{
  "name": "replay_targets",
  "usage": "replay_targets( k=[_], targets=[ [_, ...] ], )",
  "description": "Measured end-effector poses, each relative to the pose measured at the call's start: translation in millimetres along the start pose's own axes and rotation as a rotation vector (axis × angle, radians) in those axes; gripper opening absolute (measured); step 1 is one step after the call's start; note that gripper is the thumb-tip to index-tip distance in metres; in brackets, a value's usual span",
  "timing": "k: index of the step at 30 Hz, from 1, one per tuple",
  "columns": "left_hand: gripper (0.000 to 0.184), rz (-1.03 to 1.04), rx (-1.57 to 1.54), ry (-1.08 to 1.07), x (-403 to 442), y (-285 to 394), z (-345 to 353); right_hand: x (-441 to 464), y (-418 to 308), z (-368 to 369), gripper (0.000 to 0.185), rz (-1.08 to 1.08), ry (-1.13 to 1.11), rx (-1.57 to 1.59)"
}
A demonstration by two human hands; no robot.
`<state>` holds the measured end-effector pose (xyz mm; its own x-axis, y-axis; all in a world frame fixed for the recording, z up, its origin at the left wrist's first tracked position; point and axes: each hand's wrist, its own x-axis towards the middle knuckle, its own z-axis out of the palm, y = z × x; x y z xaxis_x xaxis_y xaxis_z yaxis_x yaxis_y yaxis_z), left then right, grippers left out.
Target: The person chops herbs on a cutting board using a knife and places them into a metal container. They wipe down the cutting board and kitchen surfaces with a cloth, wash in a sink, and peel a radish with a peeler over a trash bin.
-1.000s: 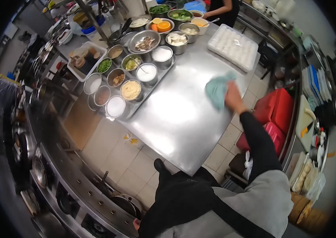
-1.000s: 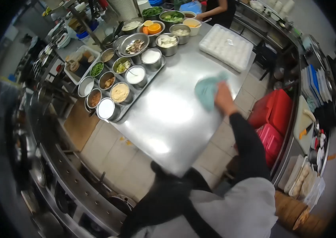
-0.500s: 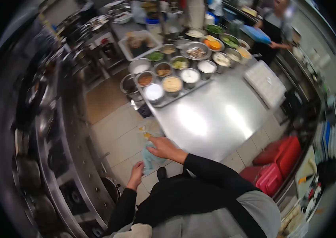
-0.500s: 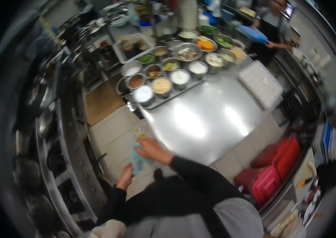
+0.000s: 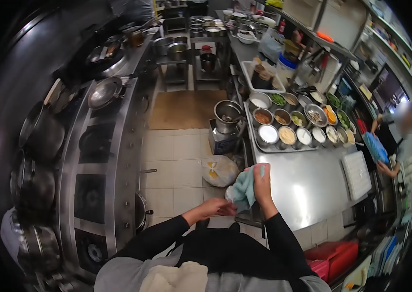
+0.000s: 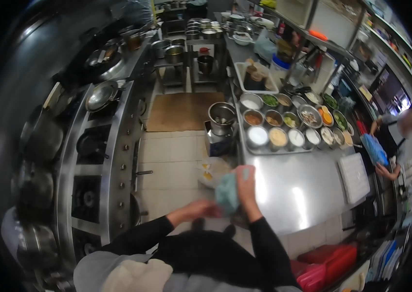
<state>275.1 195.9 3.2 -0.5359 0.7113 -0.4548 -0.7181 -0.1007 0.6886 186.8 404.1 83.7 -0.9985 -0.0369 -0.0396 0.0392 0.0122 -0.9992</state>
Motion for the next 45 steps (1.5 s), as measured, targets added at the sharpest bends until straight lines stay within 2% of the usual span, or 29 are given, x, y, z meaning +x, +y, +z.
replay_targets(
  k=[1, 2, 3, 4, 5, 6, 8, 9, 11, 13, 15, 16, 17, 20, 22, 24, 26, 27, 28, 29, 30, 32, 34, 38, 40, 41, 42, 44, 45],
  targets=[
    [0.046, -0.02, 0.919, 0.029, 14, -5, -17, -3, 3, 8, 0.026, -0.222, -0.182, -0.329],
    [0.046, -0.017, 0.915, 0.031, 16, -17, -32, -26, -29, 30, 0.037, -0.374, -0.378, -0.423],
    [0.047, 0.456, 1.035, 0.066, 16, -26, -40, -48, -45, 44, 0.045, -0.373, -0.641, -0.541],
    [0.047, 0.941, 1.121, 0.087, 19, -31, -49, -64, -44, 56, 0.048, -0.558, -0.771, -0.621],
    [0.049, 0.566, 0.986, -0.138, -1, 1, -28, -68, -35, 50, 0.048, -0.475, -0.702, -0.557],
    [0.049, 0.562, 0.995, -0.177, -21, 33, -1, -67, -25, 40, 0.047, -0.397, -0.623, -0.493],
    [0.05, 0.266, 1.323, -0.174, -49, 85, 54, -60, -26, 18, 0.042, -0.268, -0.278, -0.29],
    [0.051, 0.767, 1.18, -0.066, -67, 90, 61, -55, -44, 7, 0.038, -0.29, -0.118, -0.266],
    [0.049, 1.017, 1.286, 0.151, -90, 123, 64, -45, -77, -28, 0.035, -0.396, 0.055, -0.248],
    [0.044, 0.941, 1.022, 0.413, -94, 118, 43, -26, -100, -62, 0.038, -0.574, 0.243, -0.444],
    [0.039, 0.812, 0.758, 0.53, -79, 96, 8, -23, -106, -93, 0.067, -0.439, 0.266, -0.6],
    [0.037, 0.799, 0.707, 0.505, -73, 86, -1, -34, -94, -100, 0.087, -0.265, 0.356, -1.146],
    [0.035, 0.779, 0.658, 0.498, -71, 78, -7, -45, -73, -110, 0.095, -0.175, 0.405, -1.21],
    [0.034, 0.663, 0.712, 0.384, -66, 51, -7, -115, -41, -130, 0.066, -0.272, 0.528, -0.882],
    [0.037, 0.654, 0.68, 0.334, -52, 37, -9, -176, 6, -130, 0.047, -0.142, 0.648, -0.646],
    [0.039, 0.623, 0.692, 0.254, -37, 37, 20, -248, 58, -133, 0.042, 0.115, 0.789, -0.661],
    [0.04, 0.572, 0.716, 0.208, -23, 43, 48, -331, 146, -135, 0.042, 0.217, 0.955, -0.583],
    [0.041, 0.617, 0.713, 0.147, -11, 43, 62, -375, 163, -132, 0.041, 0.295, 0.935, -0.732],
    [0.043, 0.663, 0.704, 0.097, 0, 43, 79, -422, 186, -131, 0.043, 0.426, 0.868, -0.705],
    [0.046, 0.727, 0.731, 0.045, 13, 49, 107, -478, 275, -133, 0.043, 0.533, 0.845, -0.796],
    [0.046, 0.72, 0.739, 0.024, 26, 54, 133, -524, 335, -126, 0.045, 0.862, 0.894, -0.678],
    [0.047, 0.851, 0.827, -0.161, 53, 61, 182, -575, 317, -114, 0.047, 1.186, 0.959, -0.449],
    [0.046, 0.874, 0.848, -0.194, 81, 62, 232, -605, 289, -119, 0.051, 1.315, 1.026, -0.181],
    [0.038, 0.929, 0.831, -0.206, 136, 42, 316, -634, 303, -154, 0.054, 1.297, 1.076, -0.176],
    [0.032, 1.043, 1.06, -0.202, 164, 40, 337, -633, 313, -189, 0.053, 1.177, 1.079, -0.201],
    [0.031, 1.015, 1.066, -0.165, 173, 34, 350, -626, 322, -211, 0.049, 1.117, 1.109, -0.372],
    [0.031, 0.994, 1.077, -0.087, 183, 32, 360, -615, 326, -235, 0.049, 1.068, 0.979, -0.425],
    [0.032, 0.94, 0.955, -0.091, 195, 32, 384, -597, 314, -294, 0.043, 0.767, 1.203, -0.317],
    [0.032, 0.962, 1.038, -0.09, 205, 33, 391, -584, 305, -326, 0.042, 0.727, 1.183, -0.287]
  ],
)
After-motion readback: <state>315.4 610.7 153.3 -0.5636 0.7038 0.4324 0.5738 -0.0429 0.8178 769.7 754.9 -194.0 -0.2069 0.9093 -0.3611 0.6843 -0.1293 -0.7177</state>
